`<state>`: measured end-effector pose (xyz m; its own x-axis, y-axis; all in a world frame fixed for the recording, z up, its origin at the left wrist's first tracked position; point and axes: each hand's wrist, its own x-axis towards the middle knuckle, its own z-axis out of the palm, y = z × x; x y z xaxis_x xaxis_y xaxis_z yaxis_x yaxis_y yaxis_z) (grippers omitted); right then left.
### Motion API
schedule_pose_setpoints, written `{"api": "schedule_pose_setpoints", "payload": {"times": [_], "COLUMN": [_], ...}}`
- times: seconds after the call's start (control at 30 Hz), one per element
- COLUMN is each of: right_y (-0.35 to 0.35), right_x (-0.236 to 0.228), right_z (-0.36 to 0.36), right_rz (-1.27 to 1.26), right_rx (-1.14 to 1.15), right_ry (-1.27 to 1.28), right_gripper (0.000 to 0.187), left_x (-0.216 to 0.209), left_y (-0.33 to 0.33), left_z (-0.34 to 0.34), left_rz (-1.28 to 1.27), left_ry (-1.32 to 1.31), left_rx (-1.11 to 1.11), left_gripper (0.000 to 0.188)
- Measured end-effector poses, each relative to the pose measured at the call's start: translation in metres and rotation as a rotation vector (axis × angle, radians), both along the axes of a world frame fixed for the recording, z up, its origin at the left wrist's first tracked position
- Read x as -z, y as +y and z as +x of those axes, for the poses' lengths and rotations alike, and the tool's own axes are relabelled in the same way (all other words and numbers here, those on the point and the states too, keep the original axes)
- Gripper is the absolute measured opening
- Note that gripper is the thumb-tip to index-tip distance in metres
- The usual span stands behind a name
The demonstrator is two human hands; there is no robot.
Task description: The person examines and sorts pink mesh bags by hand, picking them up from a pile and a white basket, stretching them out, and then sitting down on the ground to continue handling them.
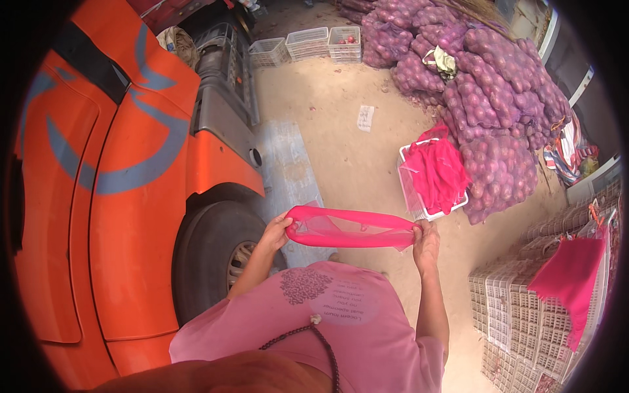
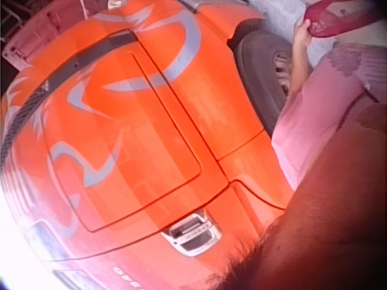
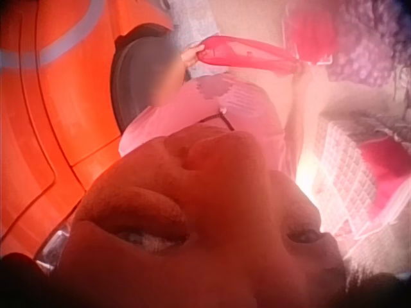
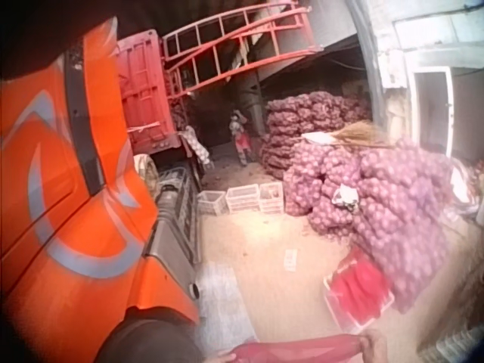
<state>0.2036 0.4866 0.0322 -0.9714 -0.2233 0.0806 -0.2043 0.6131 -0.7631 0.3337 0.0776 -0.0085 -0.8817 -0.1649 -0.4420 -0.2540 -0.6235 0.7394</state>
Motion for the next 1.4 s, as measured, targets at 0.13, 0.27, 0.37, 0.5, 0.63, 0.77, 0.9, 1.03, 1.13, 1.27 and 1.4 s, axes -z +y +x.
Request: {"api": "schedule_pose_setpoints", "payload": {"times": [0.13,0.27,0.37,0.5,0.63,0.77,0.9,1.03,1.13,1.27,1.4], "right_y": [-0.006,0.015,-0.016,-0.025,-0.029,-0.021,0.011,0.005,0.011,-0.016,-0.023], "right_x": [-0.033,-0.014,-0.064,-0.072,-0.059,-0.042,0.006,-0.017,-0.026,-0.072,-0.059], "right_z": [-0.01,-0.02,0.011,0.023,0.027,0.016,-0.017,-0.029,-0.021,0.006,0.008], "right_rz": [-1.265,-1.46,-1.075,-0.519,-0.141,0.198,-0.722,-1.452,-1.229,-0.792,-0.185], "right_rx": [0.244,-0.327,-0.222,-0.276,-0.165,-0.025,0.229,0.258,-0.153,-0.228,-0.204], "right_ry": [-0.643,-1.08,-0.955,-0.618,-0.25,0.184,-0.247,-0.723,-0.927,-0.732,-0.388], "right_gripper": [0.015,0.024,0.027,0.024,0.02,0.016,0.014,0.021,0.023,0.028,0.024], "left_x": [-0.035,-0.024,-0.053,-0.017,-0.012,-0.02,-0.041,-0.031,-0.055,-0.031,-0.018], "left_y": [0.023,0.008,0.008,-0.011,0.001,0.011,0.027,0.031,0.014,-0.004,-0.01], "left_z": [0.011,0.007,-0.004,-0.006,-0.005,-0.005,0.004,0.008,-0.007,-0.01,-0.01], "left_rz": [0.052,0.591,0.518,-0.416,-0.27,0.007,-0.19,0.133,0.58,-0.306,-0.482], "left_ry": [-0.062,0.431,0.345,0.027,-0.086,0.075,-0.018,0.101,0.259,0.22,0.015], "left_rx": [0.459,0.25,-0.1,-0.095,-0.317,-0.159,0.39,0.438,0.091,-0.079,-0.24], "left_gripper": [0.028,0.037,0.032,0.016,0.018,0.023,0.027,0.045,0.046,0.022,0.022]}}
